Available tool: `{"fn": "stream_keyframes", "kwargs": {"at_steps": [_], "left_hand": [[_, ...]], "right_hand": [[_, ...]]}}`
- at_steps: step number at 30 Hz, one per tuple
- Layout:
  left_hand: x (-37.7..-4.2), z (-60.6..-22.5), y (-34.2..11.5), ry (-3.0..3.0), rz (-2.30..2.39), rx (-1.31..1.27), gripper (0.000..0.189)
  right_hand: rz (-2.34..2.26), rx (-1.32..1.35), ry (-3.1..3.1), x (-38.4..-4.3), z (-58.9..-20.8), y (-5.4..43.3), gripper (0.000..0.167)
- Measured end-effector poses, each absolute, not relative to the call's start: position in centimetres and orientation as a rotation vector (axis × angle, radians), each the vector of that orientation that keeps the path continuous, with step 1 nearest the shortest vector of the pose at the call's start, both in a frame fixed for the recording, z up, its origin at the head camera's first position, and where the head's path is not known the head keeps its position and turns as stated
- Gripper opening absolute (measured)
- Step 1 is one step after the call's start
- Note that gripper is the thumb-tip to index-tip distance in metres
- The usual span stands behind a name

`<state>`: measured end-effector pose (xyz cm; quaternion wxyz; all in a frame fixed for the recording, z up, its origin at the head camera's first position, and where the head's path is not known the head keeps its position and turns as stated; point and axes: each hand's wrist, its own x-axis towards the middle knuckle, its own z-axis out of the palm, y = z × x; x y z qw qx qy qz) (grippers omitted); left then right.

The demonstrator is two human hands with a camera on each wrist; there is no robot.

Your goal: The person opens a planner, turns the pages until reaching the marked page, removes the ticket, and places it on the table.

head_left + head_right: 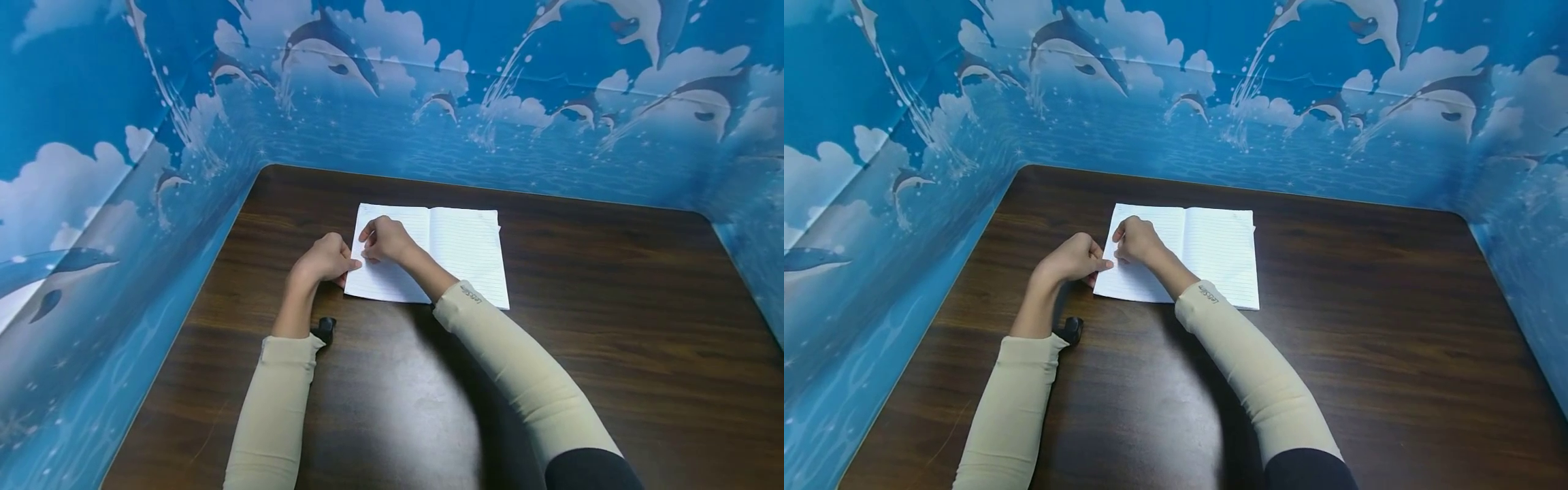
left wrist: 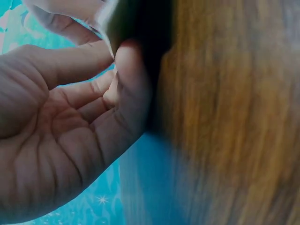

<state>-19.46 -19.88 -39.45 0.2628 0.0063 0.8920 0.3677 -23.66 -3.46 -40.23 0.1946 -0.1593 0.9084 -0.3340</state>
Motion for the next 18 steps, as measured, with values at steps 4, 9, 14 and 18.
{"fn": "stream_keyframes", "kwargs": {"at_steps": [4,9,14,18], "left_hand": [[-19.4,-39.4,-19.5,2.457,0.915,0.003,0.025],[-19.3,-39.4,-19.3,2.498,0.891,-0.035,0.024],[-19.2,-39.4,-19.1,2.506,0.887,-0.047,0.026],[-19.3,-39.5,-19.0,2.500,0.886,-0.045,0.035]], "right_hand": [[-0.860,-0.452,2.592,-23.2,-39.9,-2.4,0.026],[-0.822,-0.392,2.674,-23.1,-40.1,0.6,0.032],[-0.820,-0.356,2.753,-23.6,-40.6,4.6,0.037],[-0.832,-0.303,2.794,-23.7,-40.9,7.7,0.041]]}}
